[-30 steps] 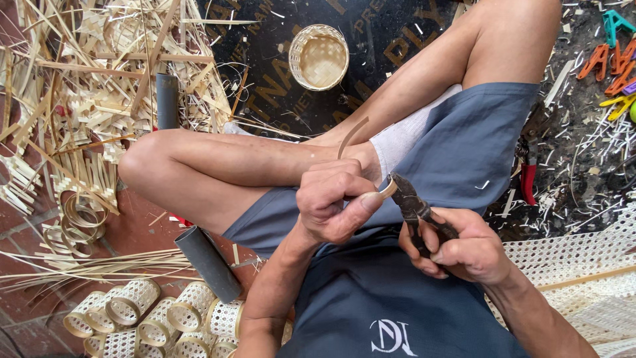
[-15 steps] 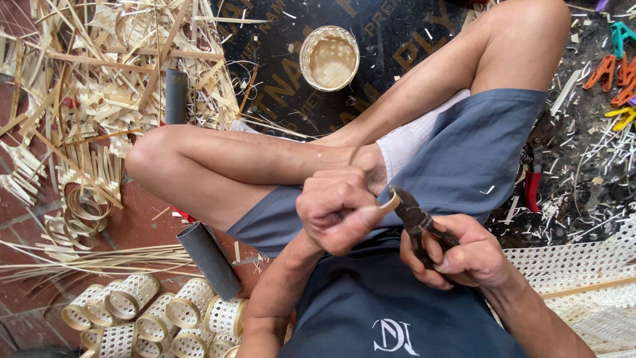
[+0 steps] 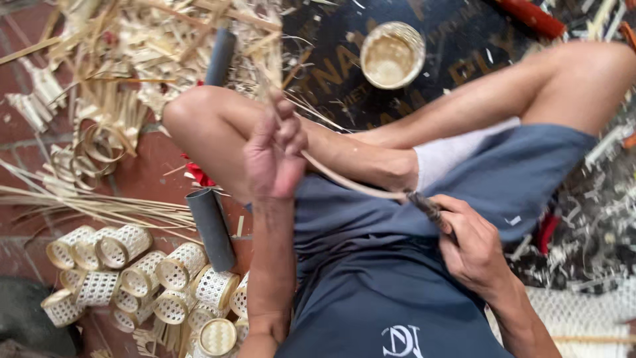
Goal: The person sits on the floor of a bamboo craft workshop and assembles small woven bamboo baskets. They trim bamboo strips with a small blade, bend and fit thin bamboo rims around the basket openings, press the rims into place, apply glue from a squeeze bottle to the rim, and then handle longer bamboo strips.
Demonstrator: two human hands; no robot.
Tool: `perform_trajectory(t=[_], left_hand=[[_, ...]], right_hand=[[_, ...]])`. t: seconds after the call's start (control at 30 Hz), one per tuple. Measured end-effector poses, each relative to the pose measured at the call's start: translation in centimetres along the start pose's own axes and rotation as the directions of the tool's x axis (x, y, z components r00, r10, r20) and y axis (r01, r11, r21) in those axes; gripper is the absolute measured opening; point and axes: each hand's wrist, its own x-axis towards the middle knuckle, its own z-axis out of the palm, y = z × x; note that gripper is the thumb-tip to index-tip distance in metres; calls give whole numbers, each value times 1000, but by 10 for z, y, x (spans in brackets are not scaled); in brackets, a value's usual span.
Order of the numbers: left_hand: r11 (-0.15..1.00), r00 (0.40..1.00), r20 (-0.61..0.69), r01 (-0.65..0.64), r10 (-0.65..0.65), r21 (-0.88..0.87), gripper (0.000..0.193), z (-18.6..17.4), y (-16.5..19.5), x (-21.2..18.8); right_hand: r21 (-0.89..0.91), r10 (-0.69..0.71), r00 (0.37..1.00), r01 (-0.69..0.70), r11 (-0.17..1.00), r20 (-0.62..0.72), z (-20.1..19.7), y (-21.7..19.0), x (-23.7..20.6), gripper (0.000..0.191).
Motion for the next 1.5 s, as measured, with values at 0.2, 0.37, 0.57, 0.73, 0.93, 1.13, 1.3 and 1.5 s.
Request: perform_trajectory(t=[0.2, 0.37, 0.57, 0.73, 0.93, 1.13, 1.3, 1.5], left_hand=[[694, 908, 415, -337, 60, 636, 23, 42, 1, -22], [284, 884, 460, -423, -77, 860, 20, 68, -37, -43], [111, 815, 574, -566, -72, 817, 22, 86, -54, -42], [93, 832, 544, -537, -104, 839, 18, 87, -55, -42], [179, 826, 542, -516, -158, 838, 12, 83, -52, -41], [220, 791, 580, -541, -197, 812, 9, 73, -45, -43], [209, 801, 551, -512, -234, 833, 7, 67, -40, -46], [230, 828, 521, -476, -206, 849, 9, 69, -39, -50]], right_hand=[[-41, 227, 973, -228, 973, -34, -6, -8, 25, 39], [-16, 79, 990, -82, 997, -118, -17, -38, 34, 33], [-75, -37, 993, 28, 997, -114, -16, -56, 49, 33], [-222, -81, 990, 54, 974, -116, -13, -54, 50, 31], [-55, 41, 998, -44, 998, -47, -17, -42, 41, 23], [698, 328, 877, -478, 534, 350, -18, -30, 26, 8], [786, 316, 800, -583, 206, 511, -15, -27, 25, 9], [617, 371, 855, -518, 593, 362, -7, -42, 35, 14]])
